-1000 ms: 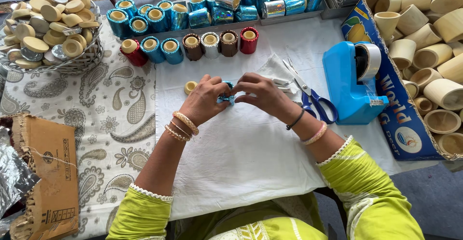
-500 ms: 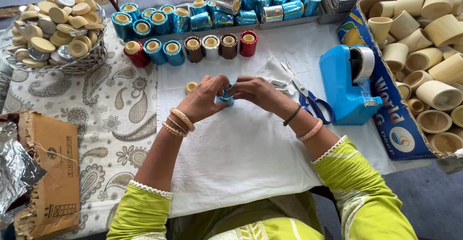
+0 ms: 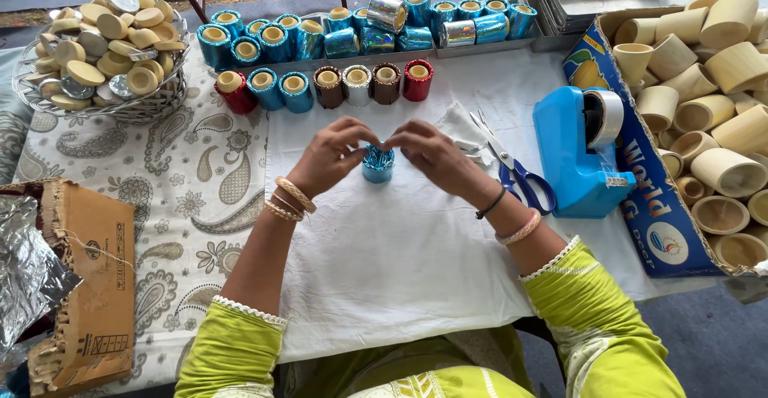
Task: The person wraps a small cylindrical candle with shiny blue foil, using a tape dispenser to secure the edges and scissors to trim the excess. They then place the finished candle on a tray with other wrapped items. The person repeats the process with a second candle, using a cloth to wipe it before wrapping it in silver foil.
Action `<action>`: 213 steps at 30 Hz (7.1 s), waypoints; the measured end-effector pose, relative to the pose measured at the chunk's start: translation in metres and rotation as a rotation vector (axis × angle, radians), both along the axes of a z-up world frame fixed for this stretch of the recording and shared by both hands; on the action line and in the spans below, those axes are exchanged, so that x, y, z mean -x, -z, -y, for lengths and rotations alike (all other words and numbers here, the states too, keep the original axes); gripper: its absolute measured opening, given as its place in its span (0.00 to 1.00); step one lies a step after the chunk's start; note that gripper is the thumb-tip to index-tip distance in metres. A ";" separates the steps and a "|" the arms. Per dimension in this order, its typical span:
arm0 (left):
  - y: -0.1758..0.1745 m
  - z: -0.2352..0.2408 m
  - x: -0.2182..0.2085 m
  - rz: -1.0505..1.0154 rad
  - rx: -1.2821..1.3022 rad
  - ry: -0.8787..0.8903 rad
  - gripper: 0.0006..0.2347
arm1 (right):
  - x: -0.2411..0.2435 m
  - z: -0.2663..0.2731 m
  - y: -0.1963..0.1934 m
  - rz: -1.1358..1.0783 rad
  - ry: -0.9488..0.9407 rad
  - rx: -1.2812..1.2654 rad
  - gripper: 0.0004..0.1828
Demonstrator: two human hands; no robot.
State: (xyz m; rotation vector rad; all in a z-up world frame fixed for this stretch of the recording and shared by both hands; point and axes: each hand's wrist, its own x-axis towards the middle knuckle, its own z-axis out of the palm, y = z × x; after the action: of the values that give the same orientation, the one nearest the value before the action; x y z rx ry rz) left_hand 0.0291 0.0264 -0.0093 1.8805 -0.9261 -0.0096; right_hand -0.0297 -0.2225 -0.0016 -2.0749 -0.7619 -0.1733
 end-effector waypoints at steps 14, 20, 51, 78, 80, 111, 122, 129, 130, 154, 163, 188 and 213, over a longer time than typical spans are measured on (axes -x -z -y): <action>-0.005 -0.043 -0.017 0.020 -0.291 -0.177 0.16 | 0.007 -0.013 0.001 0.081 0.061 0.173 0.18; 0.024 -0.049 -0.032 0.177 -0.618 -0.282 0.19 | 0.003 -0.014 0.006 -0.162 0.055 -0.024 0.19; -0.013 0.015 0.023 0.461 -0.300 -0.083 0.08 | -0.013 -0.009 0.035 -0.383 0.069 -0.276 0.12; -0.012 0.028 0.032 0.443 -0.432 -0.145 0.03 | -0.012 -0.013 0.031 -0.343 0.129 -0.264 0.04; -0.014 0.019 0.026 0.456 -0.347 -0.114 0.04 | -0.012 -0.015 0.025 -0.389 0.150 -0.275 0.05; -0.013 0.003 0.011 0.071 -0.284 0.030 0.21 | 0.000 -0.018 0.017 -0.261 0.198 -0.131 0.14; 0.008 0.002 0.002 -0.048 -0.244 0.089 0.29 | -0.008 -0.005 0.032 -0.300 0.181 -0.399 0.19; 0.042 0.003 -0.008 0.027 -0.243 0.111 0.36 | 0.000 -0.017 0.030 -0.244 0.135 -0.247 0.21; 0.046 0.003 -0.009 0.028 -0.241 0.108 0.36 | -0.002 -0.015 0.033 -0.243 0.133 -0.244 0.21; 0.038 0.080 -0.027 0.193 0.026 -0.432 0.25 | -0.026 0.002 0.056 -0.427 0.189 -0.678 0.17; 0.040 0.131 -0.041 0.176 0.121 -0.438 0.24 | -0.056 0.040 0.036 -0.305 0.574 -0.366 0.32; 0.068 0.057 -0.006 0.149 -0.401 -0.136 0.18 | -0.147 0.099 0.067 -0.107 0.707 0.071 0.39; 0.017 -0.031 0.022 0.139 -0.818 0.303 0.19 | -0.005 0.081 -0.022 0.258 0.853 0.632 0.15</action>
State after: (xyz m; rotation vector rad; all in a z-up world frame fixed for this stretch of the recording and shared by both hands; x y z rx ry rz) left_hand 0.0073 0.0571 -0.0263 2.4715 -1.4402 -0.5157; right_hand -0.0246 -0.3036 0.0203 -2.9180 0.0044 -0.7581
